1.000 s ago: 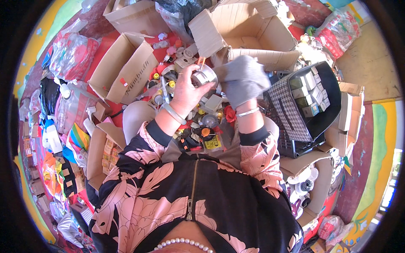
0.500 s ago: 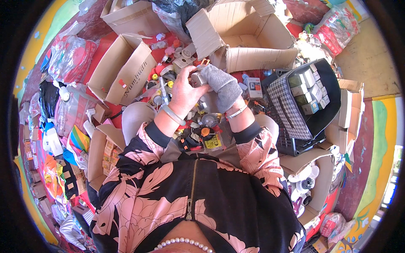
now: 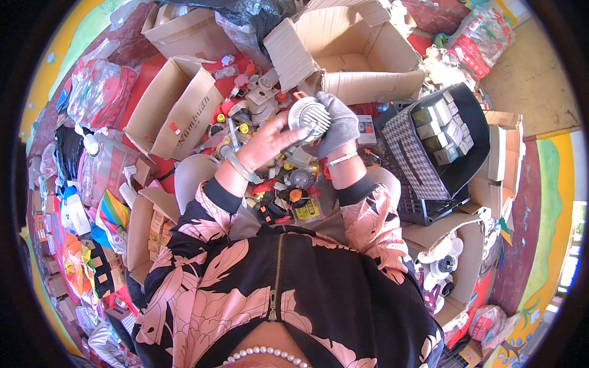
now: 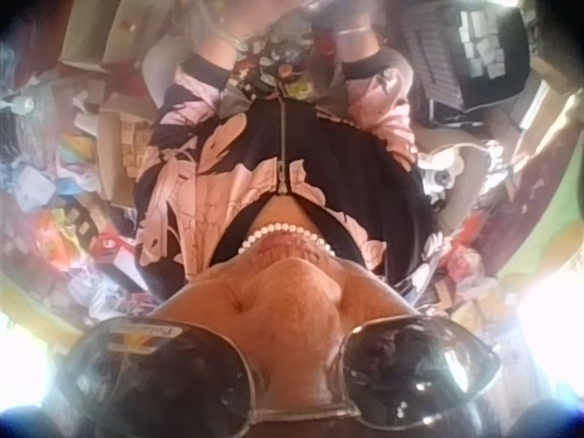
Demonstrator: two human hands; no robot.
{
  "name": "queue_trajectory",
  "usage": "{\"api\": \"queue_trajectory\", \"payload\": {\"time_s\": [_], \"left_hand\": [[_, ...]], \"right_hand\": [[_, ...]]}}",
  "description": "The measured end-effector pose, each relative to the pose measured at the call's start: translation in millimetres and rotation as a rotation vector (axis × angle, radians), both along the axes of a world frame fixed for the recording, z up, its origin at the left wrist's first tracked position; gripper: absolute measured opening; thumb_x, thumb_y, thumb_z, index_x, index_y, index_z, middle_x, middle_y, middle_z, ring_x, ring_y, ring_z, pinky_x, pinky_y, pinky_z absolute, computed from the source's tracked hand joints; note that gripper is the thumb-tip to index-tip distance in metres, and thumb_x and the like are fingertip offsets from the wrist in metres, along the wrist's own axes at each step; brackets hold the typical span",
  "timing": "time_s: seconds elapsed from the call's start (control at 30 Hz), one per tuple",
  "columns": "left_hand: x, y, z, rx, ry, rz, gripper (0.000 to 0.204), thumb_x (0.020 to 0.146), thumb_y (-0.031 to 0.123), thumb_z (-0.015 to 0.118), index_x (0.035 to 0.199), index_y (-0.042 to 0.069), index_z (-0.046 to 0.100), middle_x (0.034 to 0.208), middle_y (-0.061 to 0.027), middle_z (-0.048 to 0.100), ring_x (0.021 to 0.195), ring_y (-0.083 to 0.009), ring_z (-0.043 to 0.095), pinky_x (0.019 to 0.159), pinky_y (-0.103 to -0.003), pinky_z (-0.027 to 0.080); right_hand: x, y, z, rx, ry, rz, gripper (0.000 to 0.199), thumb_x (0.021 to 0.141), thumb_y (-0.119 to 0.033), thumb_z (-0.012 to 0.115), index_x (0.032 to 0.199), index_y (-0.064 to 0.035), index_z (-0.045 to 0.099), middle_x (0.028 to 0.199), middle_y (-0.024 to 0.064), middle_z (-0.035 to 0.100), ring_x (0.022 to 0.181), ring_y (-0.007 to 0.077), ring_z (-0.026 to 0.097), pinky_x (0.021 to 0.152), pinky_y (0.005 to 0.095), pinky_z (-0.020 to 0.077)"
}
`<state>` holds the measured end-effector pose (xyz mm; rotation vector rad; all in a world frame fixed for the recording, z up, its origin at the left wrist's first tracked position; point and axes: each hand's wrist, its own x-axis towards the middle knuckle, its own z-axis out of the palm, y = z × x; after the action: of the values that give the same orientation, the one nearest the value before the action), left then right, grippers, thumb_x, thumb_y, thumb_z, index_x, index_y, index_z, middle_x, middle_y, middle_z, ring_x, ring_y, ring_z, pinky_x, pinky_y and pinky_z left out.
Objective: The person sits on the floor and wipes various small items, including a metal strainer, a white plug, sunglasses, and a star-shaped object, using a grey cloth. They place the cleaned items into a nearby cardboard box.
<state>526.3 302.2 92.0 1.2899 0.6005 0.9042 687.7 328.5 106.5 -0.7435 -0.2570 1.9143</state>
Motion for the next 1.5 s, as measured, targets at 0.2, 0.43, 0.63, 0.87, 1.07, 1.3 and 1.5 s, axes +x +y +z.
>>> {"api": "queue_trajectory", "payload": {"time_s": [0.2,0.43,0.63,0.87,1.07,1.3,1.5], "left_hand": [[18.5,-9.9,-3.4,0.563,0.181,0.306,0.04,0.092,0.012,0.047,0.129,-0.001,0.037,0.123,-0.0047,0.047,0.112,-0.0121,0.044,0.097,-0.027,0.033],[12.5,-3.6,-20.7,0.268,0.122,0.447,0.03,0.095,0.019,0.044,0.116,0.0,0.049,0.099,0.0,0.055,0.089,-0.0067,0.047,0.081,-0.021,0.039],[12.7,-6.5,-16.9,0.256,-0.031,0.28,0.035,0.092,0.016,0.048,0.123,-0.001,0.045,0.109,-0.0025,0.051,0.106,-0.0117,0.044,0.094,-0.026,0.033],[4.2,2.9,-10.6,0.525,0.065,0.283,0.032,0.086,0.012,0.057,0.115,0.0,0.052,0.111,-0.0077,0.049,0.107,-0.0175,0.046,0.095,-0.03,0.034],[17.6,-9.0,-19.7,0.184,-0.044,0.246,0.029,0.089,0.012,0.052,0.115,0.0,0.051,0.111,-0.0069,0.052,0.099,-0.0134,0.051,0.087,-0.025,0.04],[12.9,-1.6,-23.4,-0.237,-0.446,0.307,0.022,0.09,0.013,0.053,0.109,0.002,0.054,0.101,-0.002,0.059,0.092,-0.0104,0.055,0.083,-0.025,0.045],[20.4,-12.1,-29.6,-0.118,-0.142,0.462,0.029,0.086,0.012,0.059,0.112,0.001,0.053,0.096,-0.0004,0.058,0.087,-0.0078,0.054,0.078,-0.023,0.045]], "right_hand": [[-0.2,-0.7,-10.4,-0.164,0.049,-0.137,0.016,0.082,-0.025,0.06,0.082,-0.009,0.059,0.076,0.0035,0.063,0.065,0.0165,0.06,0.059,0.0279,0.0497],[-14.8,-8.6,21.4,-0.045,0.081,-0.058,0.037,0.082,-0.046,0.052,0.091,-0.0107,0.056,0.08,0.0047,0.062,0.075,0.0222,0.059,0.074,0.0335,0.0468],[-6.6,-6.4,-5.5,0.784,-0.87,-0.092,0.035,0.067,-0.019,0.068,0.096,-0.0052,0.053,0.082,0.0099,0.059,0.077,0.0213,0.058,0.075,0.0319,0.0459],[-8.9,-7.0,3.1,-0.007,-0.057,-0.003,0.026,0.078,-0.022,0.06,0.097,-0.005,0.054,0.087,0.0085,0.059,0.078,0.0202,0.058,0.068,0.0321,0.0479],[-4.7,-1.3,5.4,0.177,-0.408,-0.182,0.023,0.085,-0.028,0.05,0.09,-0.0061,0.058,0.078,0.0076,0.061,0.065,0.0205,0.059,0.06,0.0338,0.0486],[-2.6,9.2,4.7,0.983,-1.179,-0.02,0.023,0.08,-0.026,0.052,0.093,-0.0084,0.058,0.085,0.0067,0.061,0.079,0.0201,0.059,0.07,0.0307,0.0459],[-12.8,-13.3,-0.7,1.298,-2.05,-0.163,0.031,0.068,-0.01,0.057,0.099,-0.0118,0.055,0.09,0.0082,0.054,0.086,0.0256,0.055,0.072,0.0314,0.0443]]}}
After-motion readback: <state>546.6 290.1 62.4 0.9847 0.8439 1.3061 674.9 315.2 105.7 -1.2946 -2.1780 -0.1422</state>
